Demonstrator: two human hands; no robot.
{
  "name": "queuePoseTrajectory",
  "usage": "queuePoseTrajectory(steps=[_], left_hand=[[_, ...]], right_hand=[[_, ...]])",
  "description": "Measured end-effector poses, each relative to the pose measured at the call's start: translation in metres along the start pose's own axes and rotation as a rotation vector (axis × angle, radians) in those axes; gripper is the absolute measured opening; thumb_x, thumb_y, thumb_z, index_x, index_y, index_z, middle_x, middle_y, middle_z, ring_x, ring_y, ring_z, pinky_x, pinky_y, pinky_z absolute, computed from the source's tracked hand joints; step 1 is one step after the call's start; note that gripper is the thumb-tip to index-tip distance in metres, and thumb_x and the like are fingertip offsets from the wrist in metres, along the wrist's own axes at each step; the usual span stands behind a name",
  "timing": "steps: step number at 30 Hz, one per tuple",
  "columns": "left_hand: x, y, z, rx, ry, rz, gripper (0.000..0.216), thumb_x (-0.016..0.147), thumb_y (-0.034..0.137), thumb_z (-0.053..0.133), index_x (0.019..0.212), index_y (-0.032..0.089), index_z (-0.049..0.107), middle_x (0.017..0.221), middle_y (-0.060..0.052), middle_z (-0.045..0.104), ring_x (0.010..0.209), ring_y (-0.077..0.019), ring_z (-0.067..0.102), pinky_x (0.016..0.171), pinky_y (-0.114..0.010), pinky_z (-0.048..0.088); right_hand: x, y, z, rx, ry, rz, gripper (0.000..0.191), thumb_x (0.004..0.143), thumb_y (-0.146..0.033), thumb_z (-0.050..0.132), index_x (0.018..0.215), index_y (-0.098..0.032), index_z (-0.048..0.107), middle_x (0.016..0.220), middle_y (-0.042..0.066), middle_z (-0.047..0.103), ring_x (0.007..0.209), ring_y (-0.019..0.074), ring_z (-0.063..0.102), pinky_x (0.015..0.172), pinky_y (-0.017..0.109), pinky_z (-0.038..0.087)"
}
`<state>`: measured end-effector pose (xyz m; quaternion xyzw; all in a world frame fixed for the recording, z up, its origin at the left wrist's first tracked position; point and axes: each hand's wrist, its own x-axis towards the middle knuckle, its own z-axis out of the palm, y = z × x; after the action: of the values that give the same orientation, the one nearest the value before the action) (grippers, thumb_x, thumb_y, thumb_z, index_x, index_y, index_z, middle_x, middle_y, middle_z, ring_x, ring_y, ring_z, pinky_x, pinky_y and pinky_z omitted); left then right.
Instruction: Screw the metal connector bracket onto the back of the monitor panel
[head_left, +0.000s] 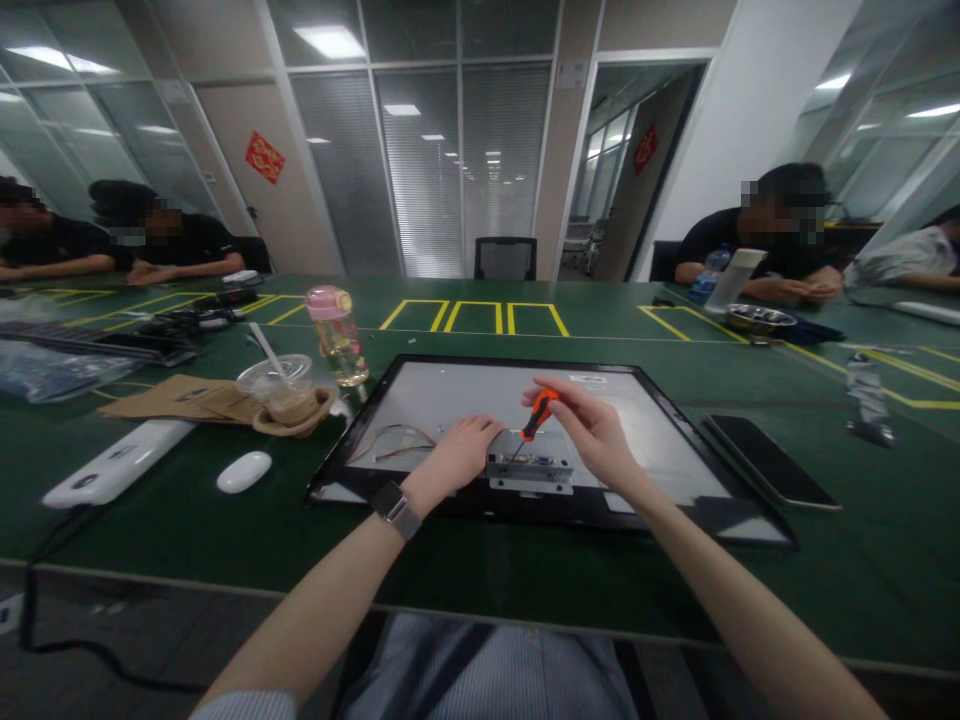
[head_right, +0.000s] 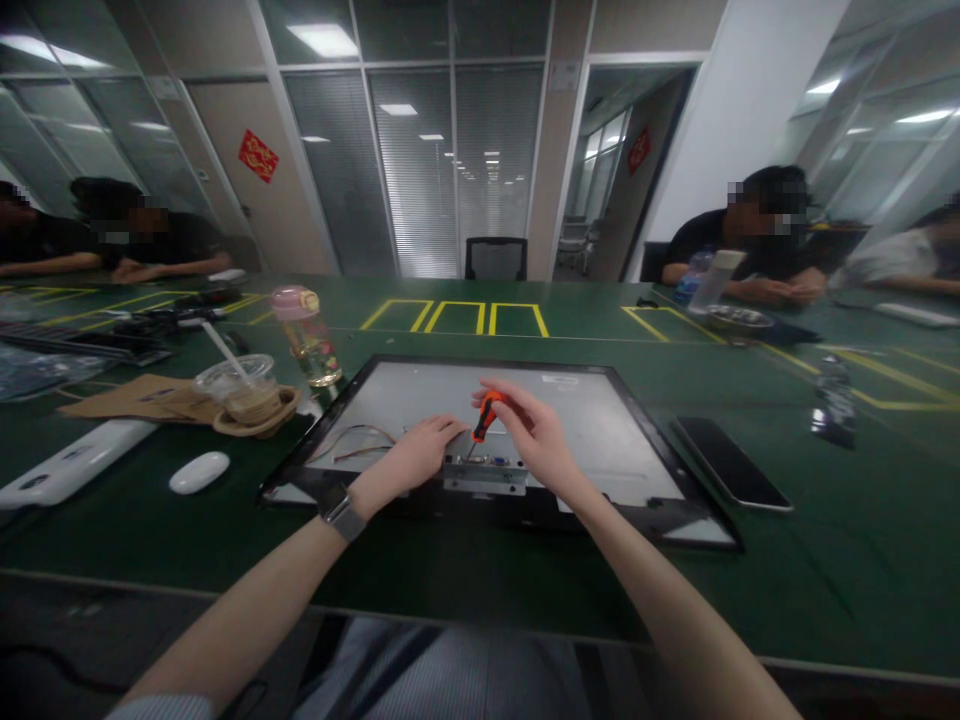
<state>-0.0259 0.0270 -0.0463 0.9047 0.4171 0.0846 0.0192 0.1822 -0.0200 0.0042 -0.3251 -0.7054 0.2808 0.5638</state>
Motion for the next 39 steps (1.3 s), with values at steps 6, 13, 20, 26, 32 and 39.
queuePoseTrajectory(steps=[6,13,20,26,32,39], left_hand=[[-0.0008,0.002,-0.004,-0.02,-0.014,-0.005,0.049,0.09,0.003,0.038,0.135,0.017,0.053,0.133,-0.01,0.059,0.12,-0.024,0.055,0.105,-0.037,0.043],[-0.0001,0.0004,-0.0009,0.002,0.011,0.014,0.046,0.093,0.005,0.038,0.135,0.016,0.053,0.133,-0.011,0.06,0.12,-0.0246,0.056,0.106,-0.038,0.042],[-0.001,0.0025,-0.0036,-0.007,0.003,-0.001,0.045,0.093,0.006,0.037,0.135,0.017,0.053,0.132,-0.01,0.06,0.12,-0.0243,0.056,0.106,-0.038,0.043],[-0.0006,0.001,-0.0023,-0.002,0.009,0.002,0.046,0.093,0.005,0.037,0.135,0.017,0.053,0.132,-0.011,0.06,0.119,-0.0243,0.056,0.105,-0.038,0.043],[-0.0003,0.0009,-0.0006,-0.01,0.009,0.012,0.045,0.094,0.006,0.037,0.134,0.017,0.053,0.133,-0.011,0.06,0.119,-0.0246,0.056,0.105,-0.039,0.043],[-0.0006,0.0012,-0.0012,-0.02,0.007,-0.001,0.046,0.093,0.006,0.037,0.135,0.018,0.053,0.133,-0.009,0.06,0.119,-0.0245,0.056,0.105,-0.037,0.043]], right_hand=[[0.0,0.0007,0.0002,-0.103,0.152,-0.085,0.012,0.084,-0.033,0.071,0.089,-0.025,0.077,0.079,0.003,0.068,0.075,0.0202,0.066,0.072,0.038,0.055],[-0.0039,-0.0015,0.0016,-0.023,0.058,-0.07,0.028,0.099,-0.032,0.048,0.117,-0.026,0.069,0.108,0.007,0.074,0.096,0.0224,0.071,0.087,0.042,0.055],[-0.0018,0.0043,0.0018,-0.127,0.118,-0.081,0.02,0.088,-0.033,0.069,0.105,-0.027,0.075,0.09,0.004,0.072,0.083,0.0212,0.067,0.078,0.04,0.056],[-0.0032,0.0034,0.0022,-0.167,0.141,-0.108,0.024,0.097,-0.034,0.055,0.108,-0.026,0.074,0.093,0.006,0.073,0.088,0.0221,0.069,0.083,0.041,0.055],[-0.0053,0.0001,0.0051,0.014,0.018,-0.035,0.032,0.1,-0.033,0.048,0.128,-0.028,0.063,0.12,0.008,0.072,0.107,0.0238,0.071,0.093,0.043,0.055],[-0.0024,0.0045,0.0048,-0.149,0.163,-0.069,0.015,0.084,-0.034,0.072,0.096,-0.026,0.074,0.085,0.004,0.065,0.079,0.0203,0.062,0.077,0.04,0.055]])
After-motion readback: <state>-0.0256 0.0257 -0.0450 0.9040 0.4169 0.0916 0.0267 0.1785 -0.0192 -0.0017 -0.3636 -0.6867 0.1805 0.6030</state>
